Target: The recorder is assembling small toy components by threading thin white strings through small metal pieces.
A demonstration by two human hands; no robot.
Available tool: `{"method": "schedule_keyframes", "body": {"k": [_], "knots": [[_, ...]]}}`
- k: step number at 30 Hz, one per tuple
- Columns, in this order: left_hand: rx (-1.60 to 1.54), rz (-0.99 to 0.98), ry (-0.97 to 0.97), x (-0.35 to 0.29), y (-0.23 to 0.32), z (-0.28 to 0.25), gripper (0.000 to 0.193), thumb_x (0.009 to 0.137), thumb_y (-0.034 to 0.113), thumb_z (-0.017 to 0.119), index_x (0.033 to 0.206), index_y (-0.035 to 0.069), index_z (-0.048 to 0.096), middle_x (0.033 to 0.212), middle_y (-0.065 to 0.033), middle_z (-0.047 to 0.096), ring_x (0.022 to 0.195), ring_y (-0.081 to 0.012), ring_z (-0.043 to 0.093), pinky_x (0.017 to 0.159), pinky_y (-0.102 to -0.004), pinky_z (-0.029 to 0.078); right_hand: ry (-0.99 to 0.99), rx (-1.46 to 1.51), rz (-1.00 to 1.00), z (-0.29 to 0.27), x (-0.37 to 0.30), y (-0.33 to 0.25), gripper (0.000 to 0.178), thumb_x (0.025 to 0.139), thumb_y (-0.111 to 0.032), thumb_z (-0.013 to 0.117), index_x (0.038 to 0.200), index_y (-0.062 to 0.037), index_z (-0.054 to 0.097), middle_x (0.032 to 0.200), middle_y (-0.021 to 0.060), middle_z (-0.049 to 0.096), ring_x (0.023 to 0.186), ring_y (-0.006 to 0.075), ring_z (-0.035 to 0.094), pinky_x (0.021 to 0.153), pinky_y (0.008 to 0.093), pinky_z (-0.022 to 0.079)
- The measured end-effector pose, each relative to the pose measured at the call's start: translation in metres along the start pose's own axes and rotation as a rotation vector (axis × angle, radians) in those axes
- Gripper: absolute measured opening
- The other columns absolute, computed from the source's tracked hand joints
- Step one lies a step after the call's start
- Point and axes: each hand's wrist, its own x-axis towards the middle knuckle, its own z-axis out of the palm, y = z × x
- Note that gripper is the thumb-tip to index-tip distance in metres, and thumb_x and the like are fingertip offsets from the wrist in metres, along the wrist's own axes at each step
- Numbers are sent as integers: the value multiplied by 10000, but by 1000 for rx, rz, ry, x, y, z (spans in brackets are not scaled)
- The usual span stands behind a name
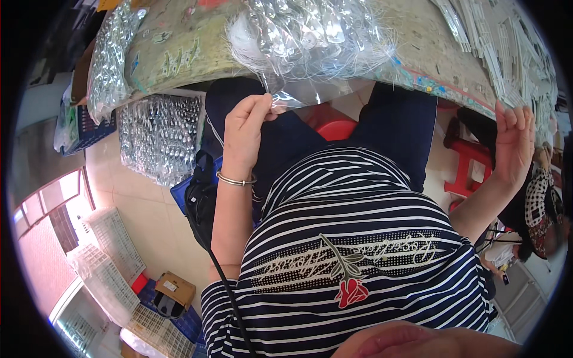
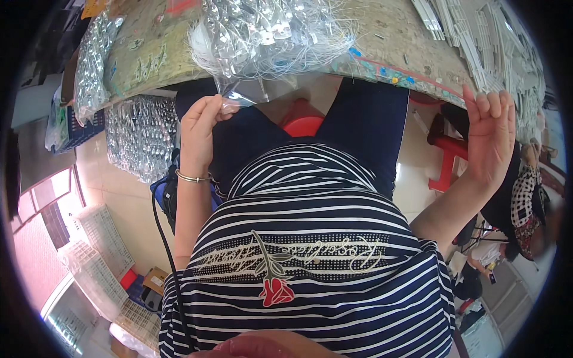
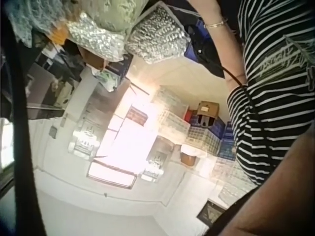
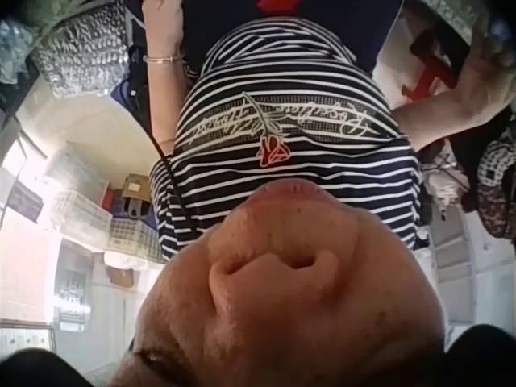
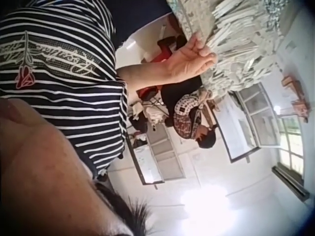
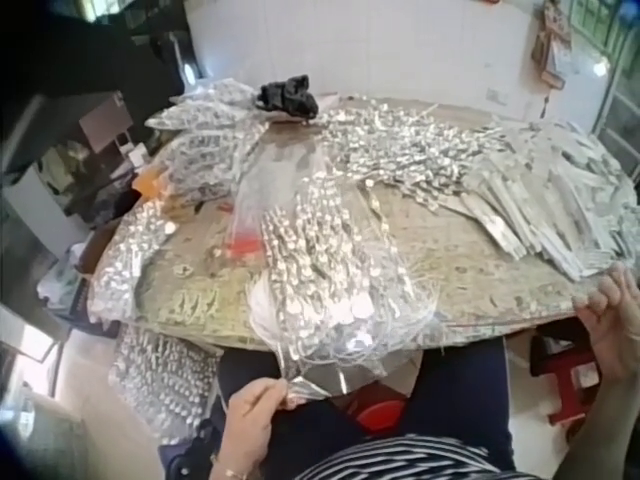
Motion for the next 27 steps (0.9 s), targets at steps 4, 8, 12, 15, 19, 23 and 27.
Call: {"method": "schedule_keyframes", "body": {"k": [4, 8, 12, 15, 19, 23, 27], "knots": [[9, -5, 15, -1, 2, -3, 221, 929, 177, 526, 896, -3, 650, 848, -41, 661, 761, -75, 568, 728, -214, 443, 241, -5, 40, -11, -6, 5, 136, 933, -94, 506, 1020, -20, 432, 837, 5, 384, 764, 112, 399, 871, 286, 391], [101, 19, -20, 1, 0, -10, 234, 940, 188, 506, 909, 5, 648, 870, -58, 667, 784, -87, 586, 746, -227, 453, 275, 2, 45, -37, -18, -2, 134, 936, -82, 498, 1051, -24, 461, 846, 1, 397, 691, 68, 358, 598, 206, 312], [109, 8, -27, -1, 1, -9, 243, 947, 188, 494, 897, 5, 646, 872, -57, 668, 801, -90, 585, 752, -222, 446, 586, -496, 206, -7, -13, 34, 77, 947, -142, 493, 979, -74, 508, 751, -39, 425, 548, 24, 293, 481, 171, 244], [131, 36, -46, -2, -4, -9, 239, 950, 172, 483, 892, -1, 636, 865, -60, 662, 813, -98, 583, 748, -221, 446, 488, -789, 530, 20, -12, 67, 164, 949, -224, 489, 1025, -107, 574, 676, -83, 402, 541, -7, 305, 466, 167, 216], [259, 166, -21, -5, -10, -13, 171, 929, 131, 513, 938, -3, 618, 905, -67, 645, 837, -120, 600, 754, -238, 466, 63, -1040, 402, 32, -5, 102, 205, 881, -80, 584, 1083, -71, 553, 721, -58, 444, 621, 34, 391, 523, 184, 325], [500, 482, 184, -4, -24, -8, 284, 802, 16, 652, 1069, 17, 556, 1014, -100, 554, 841, -155, 578, 746, -273, 491, -49, -1188, 112, 36, 15, 124, 322, 821, 9, 619, 1118, -56, 511, 830, -12, 500, 665, 70, 433, 582, 222, 400], [788, 786, 320, 3, -24, -3, 461, 700, -25, 729, 1111, 65, 541, 1066, -110, 501, 892, -199, 531, 735, -286, 486, -212, -1306, 9, 44, 36, 134, 395, 781, 54, 615, 1131, -73, 483, 1047, 70, 493, 692, 132, 484, 631, 257, 444]]}}
